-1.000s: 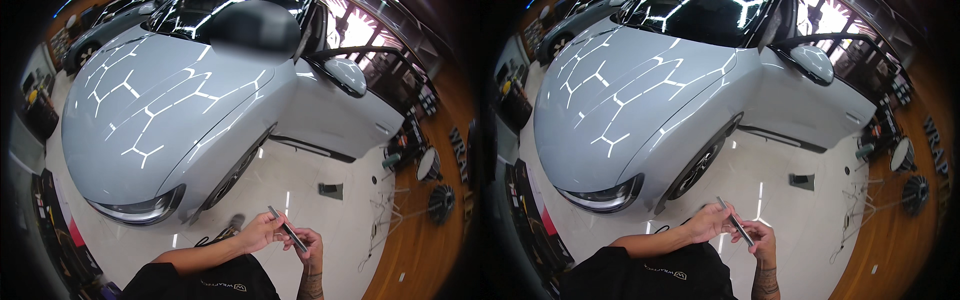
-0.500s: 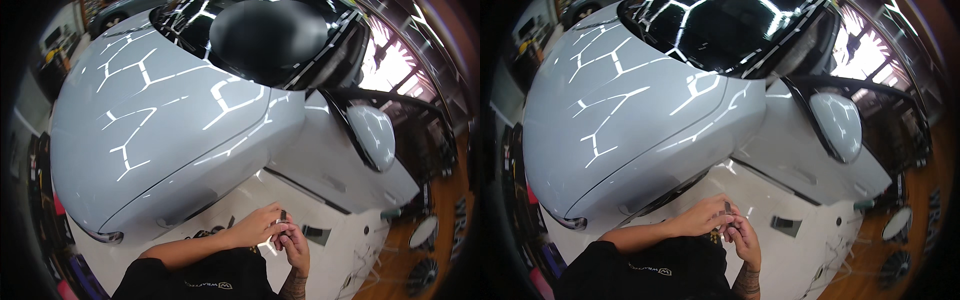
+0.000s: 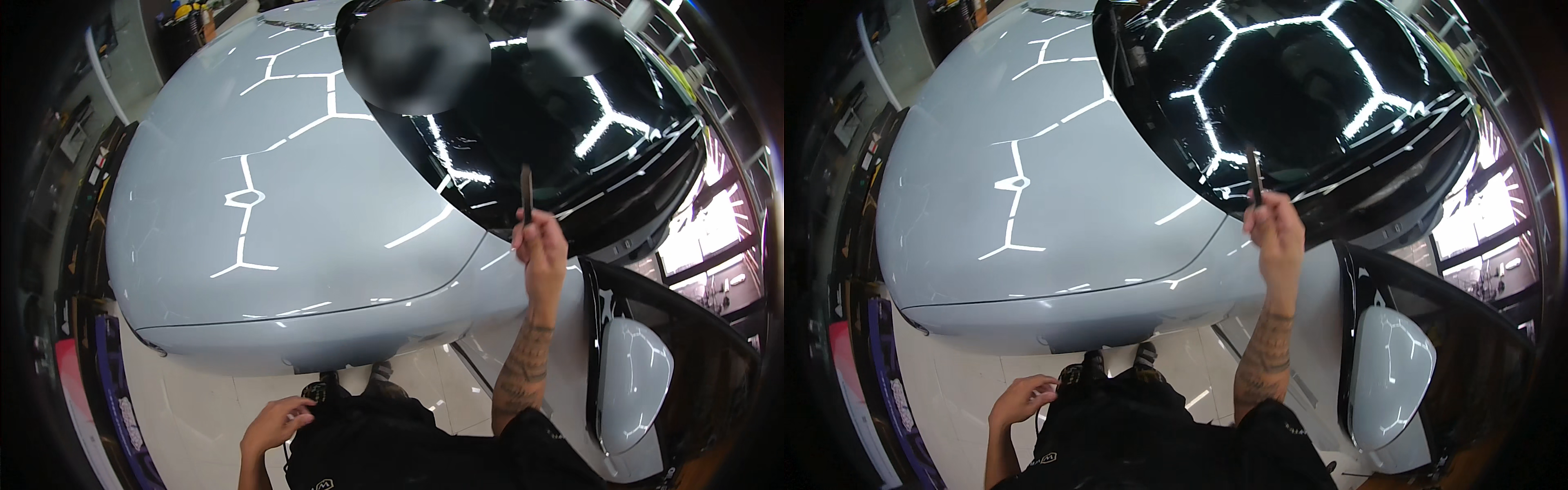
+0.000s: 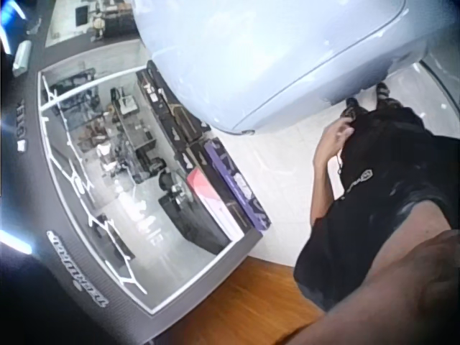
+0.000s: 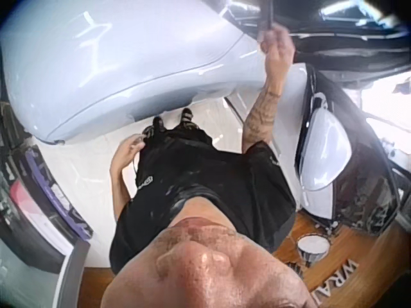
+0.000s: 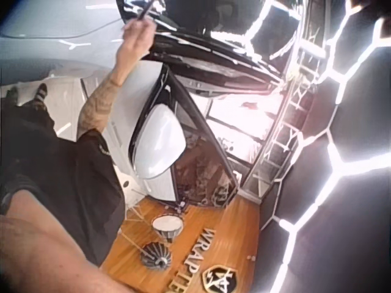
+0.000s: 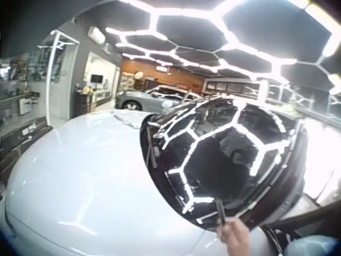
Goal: The person applies a tint film to the rear windshield of a white car. They use a squeegee to smooth the film and a knife to trim the edges along the glass perimeter. The person works on both the driver and passenger sides of the rear window, ensuring the film adheres properly.
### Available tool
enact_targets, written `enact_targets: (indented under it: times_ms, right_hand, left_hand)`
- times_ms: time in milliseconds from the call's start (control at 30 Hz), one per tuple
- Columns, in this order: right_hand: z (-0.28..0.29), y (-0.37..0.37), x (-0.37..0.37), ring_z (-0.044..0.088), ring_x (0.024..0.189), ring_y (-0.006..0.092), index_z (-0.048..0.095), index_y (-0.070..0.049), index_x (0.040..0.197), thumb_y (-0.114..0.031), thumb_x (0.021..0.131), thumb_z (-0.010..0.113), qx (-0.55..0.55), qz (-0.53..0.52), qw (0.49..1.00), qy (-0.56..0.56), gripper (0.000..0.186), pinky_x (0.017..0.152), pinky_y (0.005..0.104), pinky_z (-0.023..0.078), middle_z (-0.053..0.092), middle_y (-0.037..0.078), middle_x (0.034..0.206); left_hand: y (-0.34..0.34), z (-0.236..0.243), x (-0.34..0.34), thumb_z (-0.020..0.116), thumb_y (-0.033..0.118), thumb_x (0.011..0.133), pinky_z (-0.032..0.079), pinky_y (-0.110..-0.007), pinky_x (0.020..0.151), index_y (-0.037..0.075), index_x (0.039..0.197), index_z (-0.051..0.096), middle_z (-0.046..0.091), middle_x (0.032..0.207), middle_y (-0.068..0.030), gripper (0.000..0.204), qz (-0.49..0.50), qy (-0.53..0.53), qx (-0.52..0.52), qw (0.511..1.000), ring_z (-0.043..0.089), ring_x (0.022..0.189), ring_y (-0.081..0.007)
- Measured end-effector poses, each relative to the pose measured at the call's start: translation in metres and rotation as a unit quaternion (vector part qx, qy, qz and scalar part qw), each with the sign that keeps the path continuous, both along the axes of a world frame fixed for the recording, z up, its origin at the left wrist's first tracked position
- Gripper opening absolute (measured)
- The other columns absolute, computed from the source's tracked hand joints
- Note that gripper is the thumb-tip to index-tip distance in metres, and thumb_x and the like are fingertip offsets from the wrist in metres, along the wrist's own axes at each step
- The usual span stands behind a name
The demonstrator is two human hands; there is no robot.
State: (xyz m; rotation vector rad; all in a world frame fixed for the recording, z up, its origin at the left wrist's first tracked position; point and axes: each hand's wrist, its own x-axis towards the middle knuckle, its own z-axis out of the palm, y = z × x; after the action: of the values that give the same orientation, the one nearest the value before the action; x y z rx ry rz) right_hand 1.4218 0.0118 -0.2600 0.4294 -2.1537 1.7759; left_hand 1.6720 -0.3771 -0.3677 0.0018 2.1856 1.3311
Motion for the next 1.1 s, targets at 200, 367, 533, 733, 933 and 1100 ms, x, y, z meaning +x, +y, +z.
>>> enact_targets:
  times_ms: [200,367,533,733,933,1100]
  right_hand:
    - [0.049,-0.019,-0.096,0.035,0.053,-0.0007,0.057,0.000,0.107,-0.017,0.099,0.050,0.009,-0.009,0.998,0.065,0.020,0.046,0.0153,0.025,0.052,-0.003,0.068]
    - [0.060,-0.021,-0.137,0.035,0.053,-0.0004,0.058,-0.001,0.101,-0.018,0.099,0.050,0.067,-0.046,0.995,0.061,0.019,0.046,0.0158,0.023,0.049,-0.004,0.066]
    - [0.041,-0.021,-0.166,0.039,0.052,0.0014,0.057,-0.001,0.088,-0.020,0.097,0.053,0.121,-0.083,0.989,0.037,0.022,0.047,0.0186,0.027,0.046,-0.004,0.059]
    - [0.019,-0.049,-0.238,0.051,0.053,0.0044,0.053,-0.003,0.083,-0.014,0.093,0.056,0.059,-0.080,0.994,-0.052,0.015,0.049,0.0202,0.038,0.054,0.000,0.058]
    - [-0.008,-0.086,-0.372,0.052,0.046,0.0078,0.052,-0.002,0.077,-0.008,0.087,0.055,0.240,-0.129,0.961,0.053,0.012,0.043,0.0221,0.040,0.058,0.004,0.058]
    - [-0.012,-0.140,-0.468,0.058,0.043,0.0147,0.051,0.001,0.074,-0.006,0.087,0.053,0.250,-0.117,0.960,0.055,0.015,0.040,0.0280,0.045,0.059,0.010,0.054]
  left_hand:
    - [-0.064,-0.143,0.123,0.060,0.012,0.086,0.053,-0.031,0.060,-0.002,0.100,0.063,0.067,0.077,-0.0138,0.020,0.329,-0.037,-0.161,0.930,0.066,0.068,-0.0189]
    - [-0.068,-0.257,0.250,0.055,0.017,0.088,0.052,-0.032,0.063,0.002,0.093,0.064,0.067,0.081,-0.0086,0.018,0.551,-0.285,0.097,0.778,0.064,0.072,-0.0174]
    - [-0.064,-0.256,0.282,0.054,0.018,0.087,0.051,-0.036,0.078,0.000,0.102,0.063,0.068,0.096,-0.0160,0.025,0.354,-0.263,-0.041,0.897,0.066,0.090,-0.0242]
    - [-0.068,-0.222,0.233,0.055,0.019,0.088,0.051,-0.038,0.079,0.000,0.105,0.061,0.067,0.098,-0.0165,0.027,0.527,-0.309,0.086,0.787,0.065,0.092,-0.0250]
    - [-0.076,-0.208,0.181,0.055,0.021,0.088,0.052,-0.039,0.080,0.000,0.109,0.059,0.066,0.100,-0.0170,0.029,0.553,-0.282,0.126,0.774,0.064,0.094,-0.0258]
    - [-0.079,-0.194,0.171,0.056,0.022,0.089,0.052,-0.040,0.081,0.000,0.111,0.058,0.065,0.102,-0.0174,0.032,0.571,-0.292,0.126,0.757,0.063,0.096,-0.0265]
